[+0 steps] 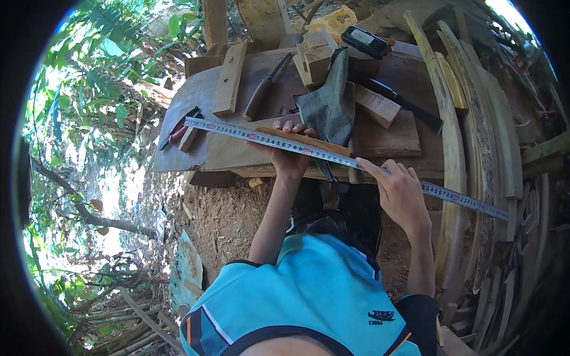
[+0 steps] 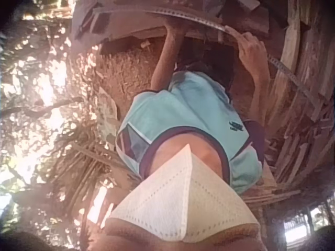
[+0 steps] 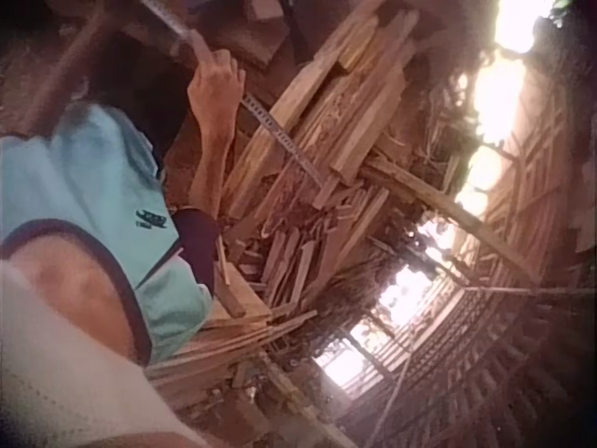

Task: The person measures a small wooden block with a tape measure and marks it with a pencil. They then use a chisel and a wooden mallet to carve and shape the block on a workbench. The person also uses a sanding disc to smooth the surface of the wood.

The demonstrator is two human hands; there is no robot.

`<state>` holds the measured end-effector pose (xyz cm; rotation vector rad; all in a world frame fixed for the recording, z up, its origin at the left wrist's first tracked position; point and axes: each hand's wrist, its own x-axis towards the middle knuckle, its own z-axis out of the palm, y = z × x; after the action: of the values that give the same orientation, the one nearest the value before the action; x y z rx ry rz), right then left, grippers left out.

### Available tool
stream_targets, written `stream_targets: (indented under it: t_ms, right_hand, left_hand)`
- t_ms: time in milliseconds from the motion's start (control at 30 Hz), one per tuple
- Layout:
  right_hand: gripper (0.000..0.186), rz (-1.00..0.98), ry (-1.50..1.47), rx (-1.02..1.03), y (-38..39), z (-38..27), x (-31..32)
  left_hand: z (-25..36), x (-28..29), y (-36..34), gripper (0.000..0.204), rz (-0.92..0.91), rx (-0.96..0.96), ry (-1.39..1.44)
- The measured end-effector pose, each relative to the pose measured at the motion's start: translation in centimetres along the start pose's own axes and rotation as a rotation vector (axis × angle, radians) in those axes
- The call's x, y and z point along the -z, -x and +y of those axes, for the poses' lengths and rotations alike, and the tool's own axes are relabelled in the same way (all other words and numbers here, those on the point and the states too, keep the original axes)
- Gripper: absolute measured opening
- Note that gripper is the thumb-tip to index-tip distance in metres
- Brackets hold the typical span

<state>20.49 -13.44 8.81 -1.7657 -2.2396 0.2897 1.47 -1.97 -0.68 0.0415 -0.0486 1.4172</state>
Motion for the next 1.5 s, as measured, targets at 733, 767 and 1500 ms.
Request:
stream_targets:
  t_ms: [733, 767, 1500]
  right_hand:
    - [0.05, 0.095, 0.018, 0.029, 0.3, 0.2, 0.0]
    - [0.049, 0.131, 0.021, 0.025, 0.3, 0.0, 0.7]
    - [0.033, 0.28, -0.051, 0.282, -0.1, -1.5, 8.9]
  left_hand:
    - [0.3, -0.2, 0.0, 0.059, -0.112, 0.029, -0.021]
    - [0.4, -0.2, 0.0, 0.055, -0.059, 0.024, -0.061]
    - [3.9, -7.1, 2.0, 0.071, -0.498, -0.143, -1.173]
